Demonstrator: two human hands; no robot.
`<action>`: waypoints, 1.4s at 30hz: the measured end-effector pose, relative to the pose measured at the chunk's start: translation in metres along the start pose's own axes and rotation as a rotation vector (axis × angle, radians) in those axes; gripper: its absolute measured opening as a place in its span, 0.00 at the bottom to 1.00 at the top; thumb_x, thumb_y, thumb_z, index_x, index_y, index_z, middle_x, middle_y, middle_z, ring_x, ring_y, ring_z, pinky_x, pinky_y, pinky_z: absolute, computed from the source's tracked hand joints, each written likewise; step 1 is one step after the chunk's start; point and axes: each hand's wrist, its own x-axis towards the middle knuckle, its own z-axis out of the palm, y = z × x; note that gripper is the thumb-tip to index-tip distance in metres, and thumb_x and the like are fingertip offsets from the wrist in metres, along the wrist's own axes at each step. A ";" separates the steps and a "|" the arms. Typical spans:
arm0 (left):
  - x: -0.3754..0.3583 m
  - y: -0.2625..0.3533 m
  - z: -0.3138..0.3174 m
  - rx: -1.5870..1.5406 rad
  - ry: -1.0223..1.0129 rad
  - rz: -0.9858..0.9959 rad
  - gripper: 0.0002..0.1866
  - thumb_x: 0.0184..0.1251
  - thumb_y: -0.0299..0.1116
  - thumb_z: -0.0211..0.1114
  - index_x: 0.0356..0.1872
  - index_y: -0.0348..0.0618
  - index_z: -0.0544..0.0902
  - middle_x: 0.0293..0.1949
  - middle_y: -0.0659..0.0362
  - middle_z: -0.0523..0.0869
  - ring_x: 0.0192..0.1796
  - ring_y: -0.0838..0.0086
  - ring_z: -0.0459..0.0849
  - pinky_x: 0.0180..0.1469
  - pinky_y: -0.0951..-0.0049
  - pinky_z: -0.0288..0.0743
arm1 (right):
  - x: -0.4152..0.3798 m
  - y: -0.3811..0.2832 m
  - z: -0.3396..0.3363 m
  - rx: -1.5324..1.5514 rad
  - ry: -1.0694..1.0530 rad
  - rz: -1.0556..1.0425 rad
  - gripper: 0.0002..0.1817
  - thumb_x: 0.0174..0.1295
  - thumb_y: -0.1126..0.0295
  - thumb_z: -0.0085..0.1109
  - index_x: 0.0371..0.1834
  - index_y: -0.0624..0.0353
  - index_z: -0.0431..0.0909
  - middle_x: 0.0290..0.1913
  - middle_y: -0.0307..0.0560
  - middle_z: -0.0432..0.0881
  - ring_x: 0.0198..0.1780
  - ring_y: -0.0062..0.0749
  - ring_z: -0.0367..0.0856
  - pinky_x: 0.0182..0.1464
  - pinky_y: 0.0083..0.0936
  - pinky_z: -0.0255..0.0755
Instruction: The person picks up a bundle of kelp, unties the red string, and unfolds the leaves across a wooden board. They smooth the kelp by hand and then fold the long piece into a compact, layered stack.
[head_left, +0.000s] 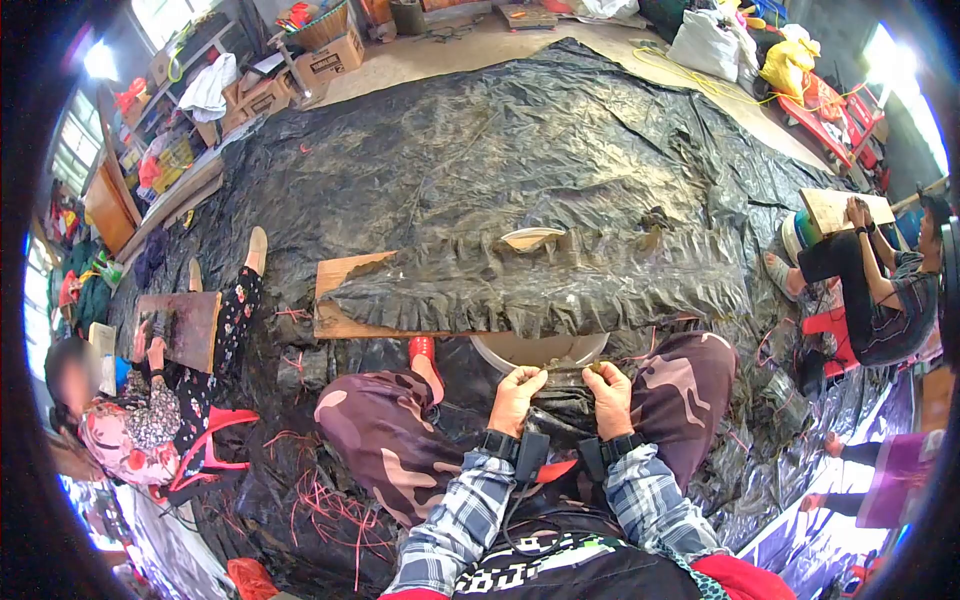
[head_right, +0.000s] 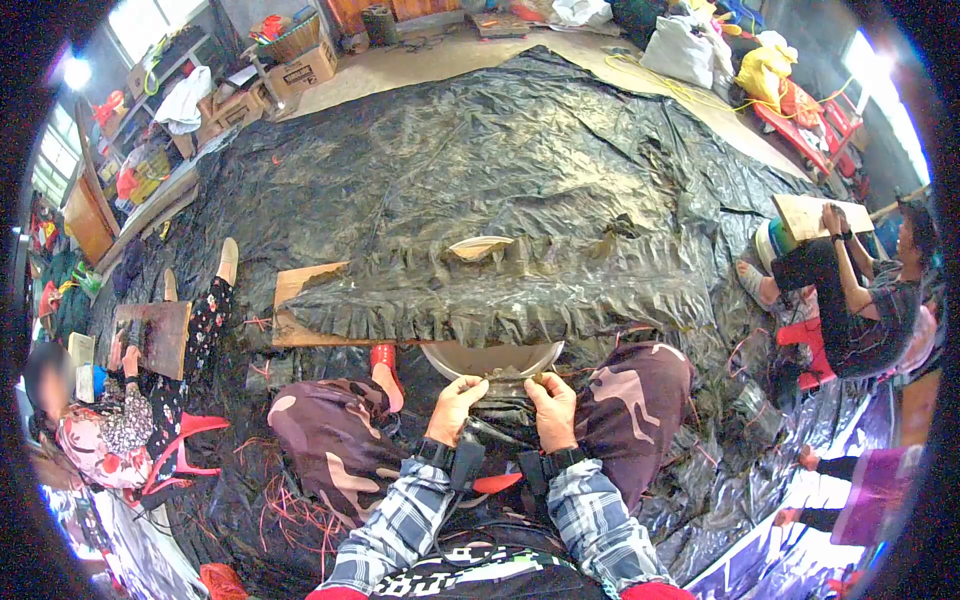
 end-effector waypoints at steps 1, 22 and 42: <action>-0.002 0.003 0.003 -0.014 -0.003 0.000 0.07 0.65 0.31 0.66 0.40 0.41 0.81 0.34 0.63 0.84 0.35 0.78 0.83 0.38 0.76 0.77 | 0.000 0.000 0.000 0.004 -0.008 0.000 0.03 0.62 0.75 0.61 0.38 0.60 0.80 0.34 0.31 0.80 0.36 0.12 0.73 0.42 0.13 0.67; -0.007 0.006 0.006 -0.010 0.000 0.059 0.06 0.61 0.21 0.65 0.35 0.43 0.78 0.32 0.63 0.82 0.33 0.79 0.82 0.36 0.78 0.77 | 0.003 0.000 0.000 0.050 -0.188 0.152 0.07 0.64 0.70 0.60 0.40 0.61 0.80 0.38 0.34 0.82 0.38 0.15 0.75 0.44 0.16 0.69; -0.012 0.013 0.013 -0.164 -0.085 -0.078 0.07 0.63 0.26 0.65 0.40 0.36 0.82 0.35 0.61 0.85 0.35 0.77 0.82 0.41 0.76 0.77 | -0.004 -0.008 0.007 -0.044 -0.163 0.037 0.05 0.58 0.78 0.63 0.36 0.58 0.78 0.34 0.31 0.78 0.36 0.14 0.72 0.43 0.14 0.67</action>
